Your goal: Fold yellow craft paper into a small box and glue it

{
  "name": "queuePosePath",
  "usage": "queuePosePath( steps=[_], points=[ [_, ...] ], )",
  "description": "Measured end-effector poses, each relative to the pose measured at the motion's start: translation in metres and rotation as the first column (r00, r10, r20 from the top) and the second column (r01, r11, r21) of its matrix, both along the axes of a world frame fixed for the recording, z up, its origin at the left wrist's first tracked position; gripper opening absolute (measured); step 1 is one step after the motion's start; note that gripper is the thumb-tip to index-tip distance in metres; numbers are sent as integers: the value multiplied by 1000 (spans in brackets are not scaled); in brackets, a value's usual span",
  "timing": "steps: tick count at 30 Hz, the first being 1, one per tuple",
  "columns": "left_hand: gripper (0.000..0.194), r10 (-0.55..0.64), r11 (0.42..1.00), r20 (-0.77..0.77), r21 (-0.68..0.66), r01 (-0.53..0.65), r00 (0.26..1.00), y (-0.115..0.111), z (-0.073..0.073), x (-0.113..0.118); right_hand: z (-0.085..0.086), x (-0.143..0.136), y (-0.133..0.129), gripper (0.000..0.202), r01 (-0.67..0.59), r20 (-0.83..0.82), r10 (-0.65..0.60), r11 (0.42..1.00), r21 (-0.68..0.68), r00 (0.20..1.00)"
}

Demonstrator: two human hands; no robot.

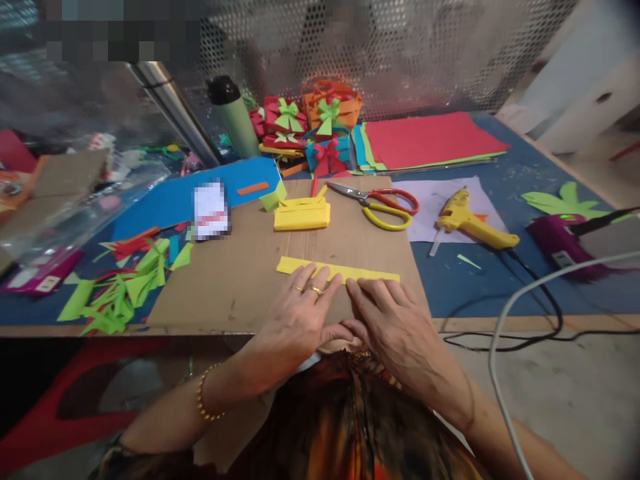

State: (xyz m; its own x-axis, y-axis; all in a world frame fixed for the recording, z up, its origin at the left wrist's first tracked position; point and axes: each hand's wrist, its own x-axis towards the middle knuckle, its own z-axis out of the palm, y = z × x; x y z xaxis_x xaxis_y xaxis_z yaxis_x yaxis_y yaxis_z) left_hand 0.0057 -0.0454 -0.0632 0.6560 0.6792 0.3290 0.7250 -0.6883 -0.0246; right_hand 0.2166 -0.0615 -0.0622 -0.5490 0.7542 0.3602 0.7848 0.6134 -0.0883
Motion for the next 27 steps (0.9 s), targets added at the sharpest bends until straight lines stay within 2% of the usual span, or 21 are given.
queuePosePath(
  steps=[2, 5, 9, 13, 16, 19, 22, 24, 27],
  points=[
    [85, -25, 997, 5, -66, 25, 1000, 1, -5, -5, 0, 6, -3, 43, 13, 5, -13, 1000, 17, 1000],
    [89, 5, 993, 44, -117, 1, 999, 1, -10, -12, 0, 23, -11, 42, 66, 21, -67, 995, 74, 998],
    [92, 16, 996, 50, -84, -12, 999, 0, -13, -11, 7, 44, -22, 35, 137, 47, -145, 981, 134, 988],
    [85, 4, 999, 1, -43, -4, 1000, 1, -12, -10, 20, 52, -17, 20, 235, -27, -235, 950, 206, 972],
    [86, -8, 998, -26, -66, 6, 1000, 2, -10, -11, 23, 48, -2, 21, 153, -40, -147, 955, 255, 988],
    [85, 6, 995, -14, -100, -7, 1000, 1, -8, -10, 21, 41, 11, 23, 3, 35, -9, 985, 170, 999],
    [78, 67, 994, 22, -93, -64, 998, 1, -5, -7, 20, 36, 16, 20, -37, 96, 25, 991, 125, 995],
    [64, 98, 994, 42, -45, -96, 994, 3, -1, -7, 20, 34, 16, 20, -35, 128, 16, 988, 152, 992],
    [37, 70, 997, 50, 21, -71, 996, 9, 7, -10, 22, 33, 17, 23, -46, 142, 17, 977, 206, 990]
  ],
)
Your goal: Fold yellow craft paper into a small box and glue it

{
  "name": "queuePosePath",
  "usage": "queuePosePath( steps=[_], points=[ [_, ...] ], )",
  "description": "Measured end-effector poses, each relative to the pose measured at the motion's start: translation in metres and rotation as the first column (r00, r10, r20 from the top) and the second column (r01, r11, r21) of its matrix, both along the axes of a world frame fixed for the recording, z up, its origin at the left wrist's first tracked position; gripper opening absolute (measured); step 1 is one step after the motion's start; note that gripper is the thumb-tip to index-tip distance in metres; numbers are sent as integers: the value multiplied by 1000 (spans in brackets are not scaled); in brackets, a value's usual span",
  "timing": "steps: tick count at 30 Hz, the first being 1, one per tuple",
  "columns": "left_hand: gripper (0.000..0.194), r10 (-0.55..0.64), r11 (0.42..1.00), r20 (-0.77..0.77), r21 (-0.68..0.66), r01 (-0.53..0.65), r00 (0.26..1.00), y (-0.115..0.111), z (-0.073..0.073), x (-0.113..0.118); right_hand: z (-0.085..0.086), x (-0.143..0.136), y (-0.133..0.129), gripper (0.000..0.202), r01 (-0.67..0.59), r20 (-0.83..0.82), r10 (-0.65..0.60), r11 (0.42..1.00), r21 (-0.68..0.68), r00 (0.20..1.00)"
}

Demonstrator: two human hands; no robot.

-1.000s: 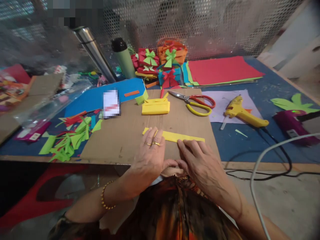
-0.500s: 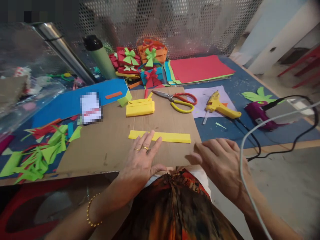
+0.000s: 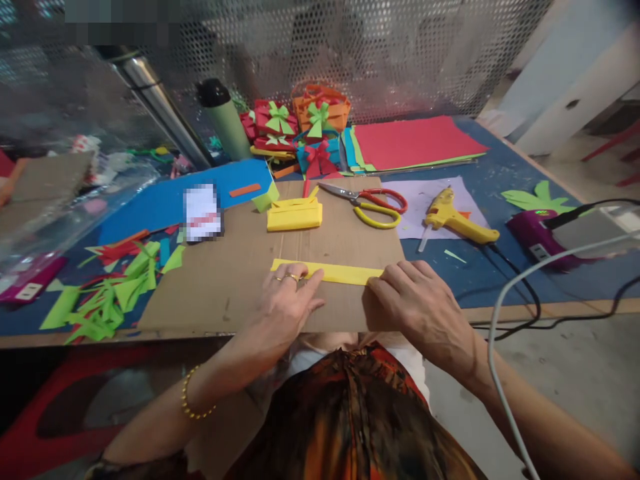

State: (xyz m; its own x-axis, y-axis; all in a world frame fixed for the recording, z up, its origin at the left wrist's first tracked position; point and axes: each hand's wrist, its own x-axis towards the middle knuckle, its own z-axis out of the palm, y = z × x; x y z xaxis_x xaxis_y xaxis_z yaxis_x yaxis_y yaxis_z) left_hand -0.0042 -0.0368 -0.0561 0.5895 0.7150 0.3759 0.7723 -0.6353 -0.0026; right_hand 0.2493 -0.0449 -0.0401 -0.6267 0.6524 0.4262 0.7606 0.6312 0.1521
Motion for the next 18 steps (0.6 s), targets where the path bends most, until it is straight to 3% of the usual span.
queuePosePath(
  steps=[5, 8, 14, 18],
  points=[
    [35, -11, 1000, 11, 15, 11, 1000, 8, 15, -2, 2, -1, 2, 23, -27, -7, 27, 999, 40, 1000],
    [22, -29, 998, -55, 58, 32, 998, 13, 20, 2, 3, -2, 4, 22, -31, 5, 30, 999, 44, 1000],
    [16, -73, 986, -171, 134, 96, 983, 25, 21, 9, -1, -5, 6, 23, 50, -11, -50, 998, 36, 999],
    [21, -83, 982, -169, 155, 109, 982, 31, 19, 11, -5, -4, 3, 24, 78, -55, -77, 997, 24, 996]
  ],
)
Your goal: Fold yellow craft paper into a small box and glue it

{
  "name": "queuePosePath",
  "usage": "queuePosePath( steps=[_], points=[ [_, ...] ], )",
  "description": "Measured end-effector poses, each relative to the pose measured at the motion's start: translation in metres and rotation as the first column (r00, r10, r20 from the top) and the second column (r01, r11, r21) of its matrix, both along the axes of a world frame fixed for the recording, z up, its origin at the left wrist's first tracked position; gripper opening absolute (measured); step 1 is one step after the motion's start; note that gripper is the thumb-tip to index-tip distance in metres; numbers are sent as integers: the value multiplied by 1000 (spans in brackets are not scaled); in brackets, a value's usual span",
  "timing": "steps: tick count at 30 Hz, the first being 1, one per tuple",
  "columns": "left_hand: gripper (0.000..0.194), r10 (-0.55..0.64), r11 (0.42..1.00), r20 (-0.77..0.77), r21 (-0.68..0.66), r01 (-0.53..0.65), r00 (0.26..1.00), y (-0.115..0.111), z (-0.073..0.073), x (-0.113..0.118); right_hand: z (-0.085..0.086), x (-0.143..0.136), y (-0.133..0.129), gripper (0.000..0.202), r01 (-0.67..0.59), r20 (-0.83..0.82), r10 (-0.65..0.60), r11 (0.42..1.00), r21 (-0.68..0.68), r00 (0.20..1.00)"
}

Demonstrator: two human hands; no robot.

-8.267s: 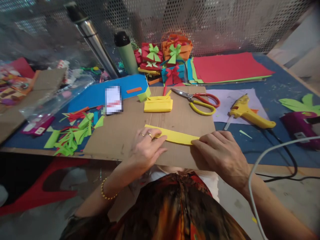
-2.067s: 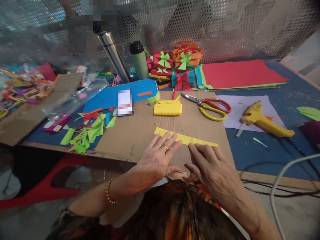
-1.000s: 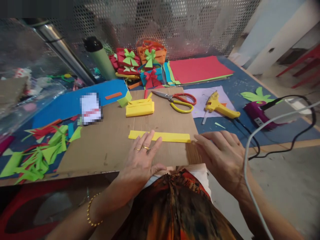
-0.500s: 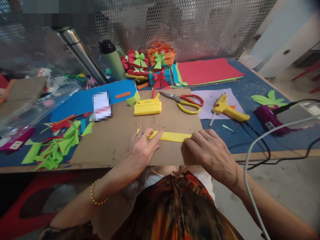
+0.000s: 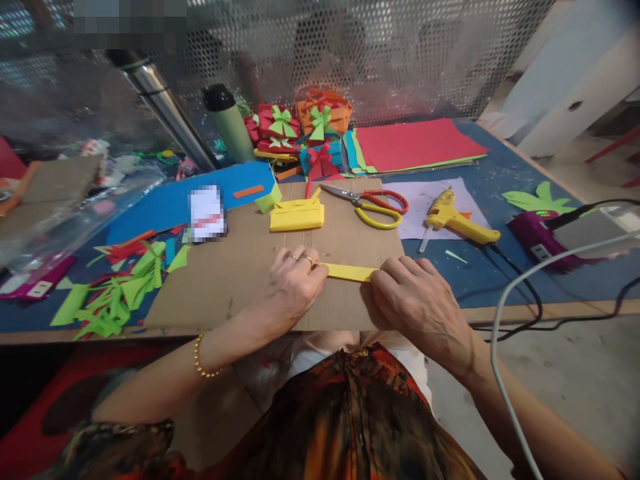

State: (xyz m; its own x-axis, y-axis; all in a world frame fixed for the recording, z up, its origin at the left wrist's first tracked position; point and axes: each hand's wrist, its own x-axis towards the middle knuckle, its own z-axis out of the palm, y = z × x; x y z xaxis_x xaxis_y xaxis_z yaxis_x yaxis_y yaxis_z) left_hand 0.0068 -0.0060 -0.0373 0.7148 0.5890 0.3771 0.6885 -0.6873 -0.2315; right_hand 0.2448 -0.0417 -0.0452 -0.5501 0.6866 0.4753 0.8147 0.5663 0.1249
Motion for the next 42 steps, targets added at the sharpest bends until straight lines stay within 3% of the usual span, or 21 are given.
queuePosePath(
  steps=[8, 13, 17, 27, 35, 42],
  points=[
    [22, 42, 954, 182, -299, 14, 982, 9, -4, -5, -5, 9, 8, 28, -64, -71, 59, 995, -71, 996],
    [18, 173, 838, 204, -545, -35, 963, 16, 1, -3, -10, 13, 20, 29, -73, -190, 37, 980, -186, 981],
    [14, 225, 763, 183, -644, -56, 957, 24, 7, -1, -11, 14, 24, 23, -47, -227, -20, 958, -284, 974],
    [10, 276, 699, 114, -705, -118, 954, 29, 14, 5, -9, 9, 21, 21, 18, -256, -111, 940, -342, 960],
    [14, 232, 716, 121, -693, -85, 965, 32, 16, 4, -14, 13, 21, 13, 11, -331, -143, 929, -370, 933],
    [13, 249, 707, 129, -701, -89, 960, 32, 17, 3, -12, 11, 20, 7, 91, -274, -190, 937, -338, 943]
  ],
)
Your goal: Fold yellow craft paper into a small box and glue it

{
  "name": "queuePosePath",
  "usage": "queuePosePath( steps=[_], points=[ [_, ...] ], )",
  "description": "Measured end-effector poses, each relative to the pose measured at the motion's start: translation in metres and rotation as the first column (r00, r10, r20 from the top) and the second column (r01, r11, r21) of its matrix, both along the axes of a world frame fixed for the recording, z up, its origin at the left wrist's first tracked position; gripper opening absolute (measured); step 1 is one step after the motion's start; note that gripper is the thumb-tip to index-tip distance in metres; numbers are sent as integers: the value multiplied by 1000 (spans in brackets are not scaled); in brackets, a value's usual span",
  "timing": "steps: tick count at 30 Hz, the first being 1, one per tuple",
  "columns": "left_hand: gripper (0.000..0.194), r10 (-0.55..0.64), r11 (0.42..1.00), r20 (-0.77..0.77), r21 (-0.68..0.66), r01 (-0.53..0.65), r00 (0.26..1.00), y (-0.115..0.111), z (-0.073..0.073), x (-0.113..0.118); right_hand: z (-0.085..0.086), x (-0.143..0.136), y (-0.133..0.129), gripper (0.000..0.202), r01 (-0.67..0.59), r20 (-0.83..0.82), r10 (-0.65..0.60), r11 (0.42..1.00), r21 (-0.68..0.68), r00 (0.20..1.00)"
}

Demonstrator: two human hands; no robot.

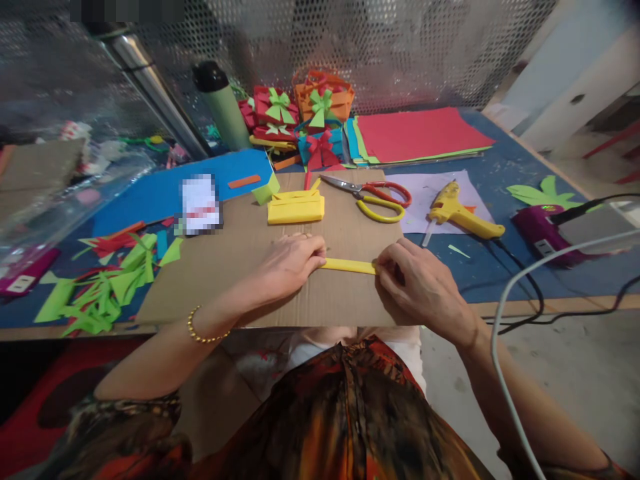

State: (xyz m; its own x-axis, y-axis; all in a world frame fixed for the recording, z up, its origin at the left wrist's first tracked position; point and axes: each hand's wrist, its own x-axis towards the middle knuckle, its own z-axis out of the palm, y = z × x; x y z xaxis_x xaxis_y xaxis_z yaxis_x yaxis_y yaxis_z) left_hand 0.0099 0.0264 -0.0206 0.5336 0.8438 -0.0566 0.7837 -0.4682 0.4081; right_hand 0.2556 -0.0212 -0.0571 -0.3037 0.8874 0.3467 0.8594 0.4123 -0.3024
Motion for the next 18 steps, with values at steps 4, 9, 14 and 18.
queuePosePath(
  steps=[4, 9, 14, 18],
  points=[
    [14, 23, 997, 37, -68, -20, 999, 1, -1, -2, -3, -1, -1, 5, 0, -20, 0, 999, 38, 1000],
    [14, 25, 996, 100, -84, -17, 995, 4, -4, -7, -7, -2, -2, 7, 2, -73, 5, 996, 88, 997],
    [17, -5, 999, 27, -50, 6, 1000, 4, -2, -5, -5, -2, -4, 13, -42, -125, 52, 996, 81, 991],
    [16, -10, 1000, -23, -17, 10, 1000, 3, 0, -3, -7, -3, -5, 20, -84, -182, 98, 993, 86, 978]
  ],
)
